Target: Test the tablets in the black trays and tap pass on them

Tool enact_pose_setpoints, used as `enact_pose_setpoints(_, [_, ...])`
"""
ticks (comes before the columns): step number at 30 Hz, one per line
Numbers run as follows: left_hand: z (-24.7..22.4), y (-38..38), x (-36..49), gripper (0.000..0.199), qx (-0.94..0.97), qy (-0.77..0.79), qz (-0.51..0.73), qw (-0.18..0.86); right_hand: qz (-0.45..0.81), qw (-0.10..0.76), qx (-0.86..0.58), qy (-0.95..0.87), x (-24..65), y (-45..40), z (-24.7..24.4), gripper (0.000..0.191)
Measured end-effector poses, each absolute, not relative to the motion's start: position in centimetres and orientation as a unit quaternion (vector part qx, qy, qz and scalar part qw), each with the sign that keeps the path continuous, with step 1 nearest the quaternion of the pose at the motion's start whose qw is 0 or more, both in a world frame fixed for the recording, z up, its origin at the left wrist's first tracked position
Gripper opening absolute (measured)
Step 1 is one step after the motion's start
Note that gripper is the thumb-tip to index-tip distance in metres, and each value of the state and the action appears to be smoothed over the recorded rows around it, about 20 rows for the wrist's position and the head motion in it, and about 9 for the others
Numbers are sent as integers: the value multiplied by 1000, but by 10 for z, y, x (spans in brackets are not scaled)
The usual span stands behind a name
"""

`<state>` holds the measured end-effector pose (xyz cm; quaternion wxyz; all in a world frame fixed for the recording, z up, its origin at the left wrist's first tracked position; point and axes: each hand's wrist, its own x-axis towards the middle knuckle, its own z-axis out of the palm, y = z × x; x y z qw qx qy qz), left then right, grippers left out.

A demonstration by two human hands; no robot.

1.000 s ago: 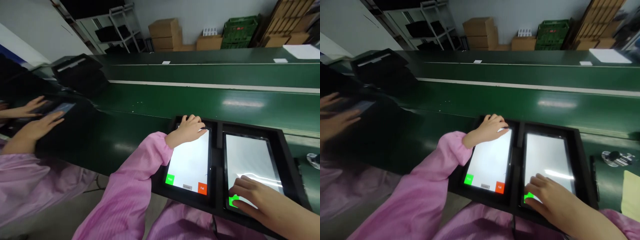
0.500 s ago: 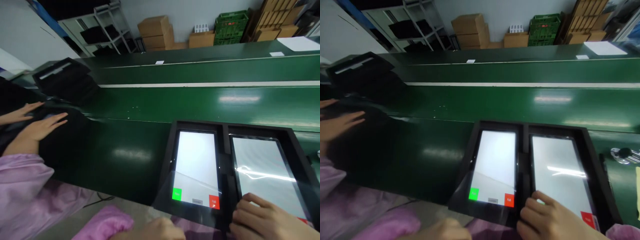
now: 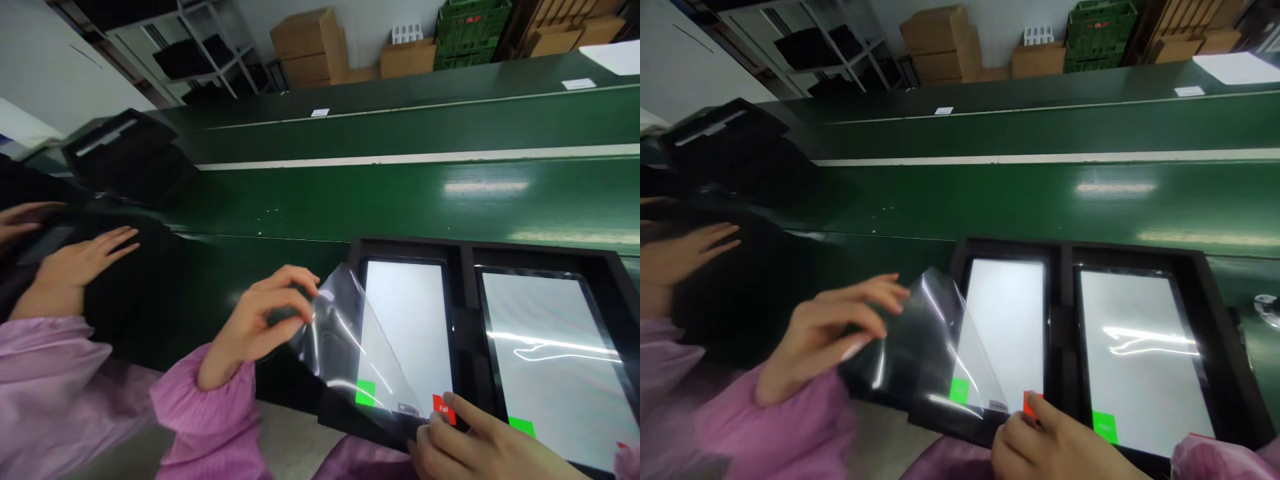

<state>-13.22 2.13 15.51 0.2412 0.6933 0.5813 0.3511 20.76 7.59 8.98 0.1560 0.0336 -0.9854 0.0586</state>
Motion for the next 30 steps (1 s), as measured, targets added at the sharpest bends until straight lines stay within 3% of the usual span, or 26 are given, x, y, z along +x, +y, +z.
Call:
enact_pose_setpoints(5, [128,77,-114,22,645,626,352,262,32,114,52,-992,200,83,102,11])
enact_pose_setpoints(9, [101,98,-97,39,687,617,284,259,35,78,54,-995,190,94,105,5])
enact_pose_setpoints(13, [82,108,-92,45,740,605,242,167,114,18,28,-993,173,130,112,12])
enact_pose_setpoints(16, [75,111,-98,46,730,599,257,208,259,-10,-54,-964,155,182,117,20])
enact_pose_setpoints(20, [51,99,-101,47,640,607,383,275,426,123,-214,-871,139,257,119,9])
enact_pose_setpoints(24, [14,72,-88,56,442,648,541,304,447,268,-407,-750,139,291,129,16])
enact_pose_setpoints(30, [-1,48,-65,67,371,634,548,402,454,315,-503,-664,143,278,152,31])
